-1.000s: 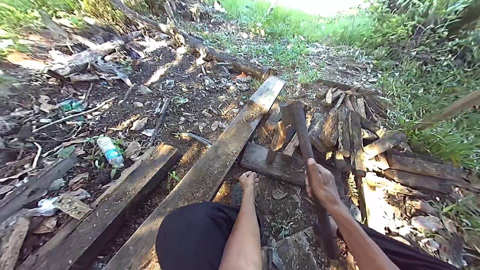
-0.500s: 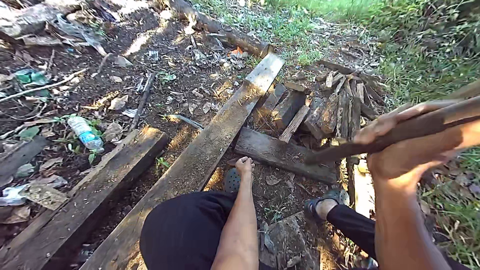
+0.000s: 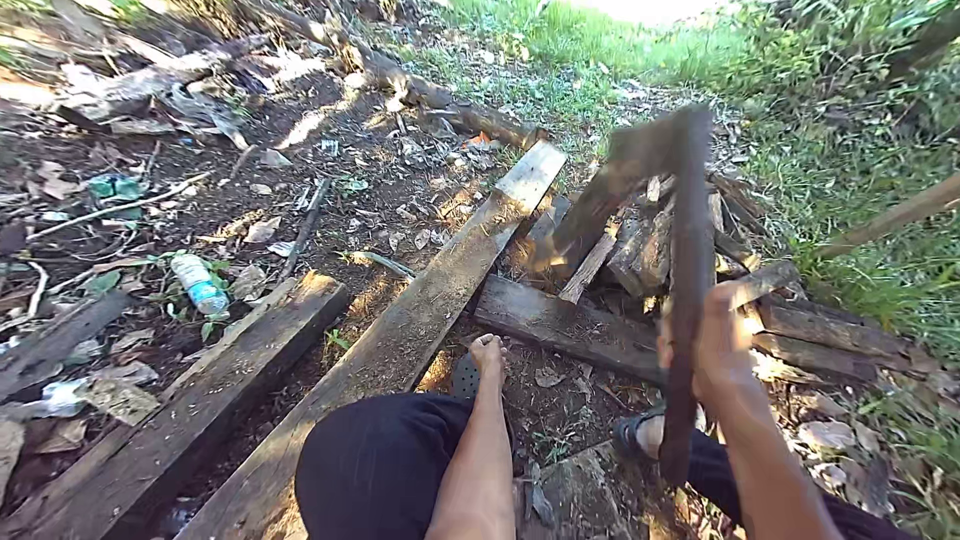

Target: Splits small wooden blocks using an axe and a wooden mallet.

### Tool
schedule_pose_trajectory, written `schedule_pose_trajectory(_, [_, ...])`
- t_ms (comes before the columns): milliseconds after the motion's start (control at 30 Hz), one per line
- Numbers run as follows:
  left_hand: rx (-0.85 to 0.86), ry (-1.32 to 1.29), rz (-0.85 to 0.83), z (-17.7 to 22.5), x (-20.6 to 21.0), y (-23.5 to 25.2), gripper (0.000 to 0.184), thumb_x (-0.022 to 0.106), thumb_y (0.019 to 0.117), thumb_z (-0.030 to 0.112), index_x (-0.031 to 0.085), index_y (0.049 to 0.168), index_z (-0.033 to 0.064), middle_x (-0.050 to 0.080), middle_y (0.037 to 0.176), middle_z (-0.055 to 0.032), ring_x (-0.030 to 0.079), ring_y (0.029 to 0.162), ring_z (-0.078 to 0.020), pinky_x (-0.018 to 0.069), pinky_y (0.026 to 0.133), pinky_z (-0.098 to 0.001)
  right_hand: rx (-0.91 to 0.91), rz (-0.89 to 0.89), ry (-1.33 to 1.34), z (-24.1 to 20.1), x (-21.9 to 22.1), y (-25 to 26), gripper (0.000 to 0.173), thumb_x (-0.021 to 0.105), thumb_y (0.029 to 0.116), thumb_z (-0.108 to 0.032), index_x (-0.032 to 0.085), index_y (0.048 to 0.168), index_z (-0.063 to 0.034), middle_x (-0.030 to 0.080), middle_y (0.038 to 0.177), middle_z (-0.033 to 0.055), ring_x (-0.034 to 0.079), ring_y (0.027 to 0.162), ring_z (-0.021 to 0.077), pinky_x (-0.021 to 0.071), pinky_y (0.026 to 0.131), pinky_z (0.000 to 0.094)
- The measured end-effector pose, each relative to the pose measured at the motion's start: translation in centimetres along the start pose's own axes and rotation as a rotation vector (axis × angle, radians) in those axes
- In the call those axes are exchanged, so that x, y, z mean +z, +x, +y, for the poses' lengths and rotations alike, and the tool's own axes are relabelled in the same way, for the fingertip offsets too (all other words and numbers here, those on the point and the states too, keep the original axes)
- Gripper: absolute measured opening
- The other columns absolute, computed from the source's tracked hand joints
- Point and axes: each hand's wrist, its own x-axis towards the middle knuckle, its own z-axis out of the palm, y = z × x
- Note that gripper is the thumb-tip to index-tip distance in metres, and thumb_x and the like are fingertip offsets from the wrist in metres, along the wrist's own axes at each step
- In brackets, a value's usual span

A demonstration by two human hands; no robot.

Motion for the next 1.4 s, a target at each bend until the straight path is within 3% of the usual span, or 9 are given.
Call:
schedule_pose_trajectory(167, [-0.011, 0.050, -0.006, -0.8, 1.1, 0.8, 0.029, 0.064, 0.0989, 0.009, 0.064, 0.125, -0.0037, 0.072, 0.100, -0.0211, 0.072, 0.076, -0.0281, 0.0607, 0.065, -0.0419, -0.556, -0.068, 0.254, -7.7, -2.8, 2.5, 0.060, 0.024, 0.1015, -0.073, 0.055, 0.102, -0.0212, 0.053, 0.065, -0.0036, 0.054, 0.049, 0.0124, 0.0519, 0.045, 0.0313])
schedule_pose_trajectory(300, [-0.041, 0.039, -0.014, -1.6, 1.5, 1.3, 0.029, 0.065, 0.0982, 0.007, 0.064, 0.125, -0.0043, 0.072, 0.100, -0.0224, 0.073, 0.078, -0.0296, 0.0614, 0.066, -0.0428, -0.683, -0.116, 0.292, -5.9, -2.1, 4.4, 0.049, 0.018, 0.1082, -0.056, 0.050, 0.101, -0.0193, 0.053, 0.068, -0.0024, 0.056, 0.053, 0.0119, 0.0532, 0.048, 0.0295])
schedule_pose_trajectory(467, [-0.027, 0.037, -0.027, -1.5, 1.3, 0.2, 0.028, 0.065, 0.0982, 0.009, 0.064, 0.123, -0.0049, 0.071, 0.096, -0.0216, 0.070, 0.072, -0.0276, 0.0589, 0.062, -0.0405, 0.065, -0.147, -0.297, 12.5, 1.8, 2.0, 0.074, 0.027, 0.1019, -0.071, 0.060, 0.098, -0.0041, 0.053, 0.060, 0.0054, 0.054, 0.044, 0.0214, 0.0531, 0.045, 0.0437])
schedule_pose_trajectory(533, [-0.003, 0.030, -0.041, 0.0, 1.7, -0.2, 0.027, 0.065, 0.0980, 0.010, 0.065, 0.122, -0.0038, 0.071, 0.095, -0.0206, 0.070, 0.072, -0.0271, 0.0590, 0.062, -0.0407, 0.131, -0.148, -0.367, 14.1, 2.7, 1.9, 0.072, 0.029, 0.1031, -0.068, 0.062, 0.098, -0.0042, 0.054, 0.059, 0.0058, 0.054, 0.043, 0.0214, 0.0532, 0.044, 0.0437])
schedule_pose_trajectory(767, [0.023, 0.032, -0.012, -0.2, 0.4, -0.3, 0.029, 0.064, 0.0989, 0.010, 0.064, 0.124, -0.0046, 0.071, 0.100, -0.0223, 0.071, 0.076, -0.0294, 0.0605, 0.066, -0.0438, 0.158, -0.046, -0.091, 3.8, 1.0, 1.0, 0.073, 0.026, 0.1036, -0.069, 0.061, 0.100, -0.0050, 0.055, 0.059, 0.0031, 0.054, 0.041, 0.0171, 0.0523, 0.038, 0.0359])
schedule_pose_trajectory(1067, [0.012, 0.018, 0.018, -0.2, 2.2, 0.4, 0.029, 0.064, 0.0988, 0.008, 0.063, 0.124, -0.0055, 0.072, 0.100, -0.0222, 0.073, 0.080, -0.0297, 0.0628, 0.069, -0.0434, -0.608, -0.136, 0.338, -8.6, -2.1, 4.6, 0.049, 0.021, 0.1080, -0.056, 0.051, 0.099, -0.0193, 0.051, 0.066, -0.0020, 0.053, 0.049, 0.0131, 0.0510, 0.045, 0.0307])
schedule_pose_trajectory(1200, [0.010, 0.035, 0.018, -1.4, 2.0, 0.9, 0.029, 0.064, 0.0985, 0.009, 0.064, 0.125, -0.0049, 0.072, 0.100, -0.0221, 0.073, 0.078, -0.0293, 0.0624, 0.067, -0.0429, -0.284, -0.057, -0.025, 3.3, 1.7, 2.9, 0.075, 0.026, 0.0949, -0.082, 0.054, 0.100, -0.0129, 0.058, 0.063, 0.0026, 0.057, 0.045, 0.0192, 0.0539, 0.043, 0.0400])
schedule_pose_trajectory(1300, [0.024, 0.050, 0.000, -1.1, 1.9, -0.1, 0.028, 0.065, 0.0979, 0.009, 0.065, 0.122, -0.0047, 0.071, 0.098, -0.0219, 0.071, 0.076, -0.0288, 0.0609, 0.066, -0.0428, 0.070, -0.168, -0.373, 15.9, 3.4, 2.9, 0.079, 0.025, 0.1016, -0.072, 0.062, 0.100, -0.0021, 0.055, 0.064, 0.0072, 0.055, 0.048, 0.0225, 0.0533, 0.049, 0.0454])
schedule_pose_trajectory(1400, [0.044, 0.035, -0.012, 0.2, 1.5, -0.4, 0.027, 0.065, 0.0985, 0.010, 0.064, 0.122, -0.0050, 0.071, 0.095, -0.0213, 0.070, 0.072, -0.0278, 0.0603, 0.063, -0.0418, 0.107, -0.154, -0.433, 15.2, 4.7, 3.2, 0.076, 0.025, 0.1039, -0.068, 0.064, 0.093, -0.0033, 0.057, 0.062, 0.0080, 0.057, 0.047, 0.0233, 0.0542, 0.048, 0.0454])
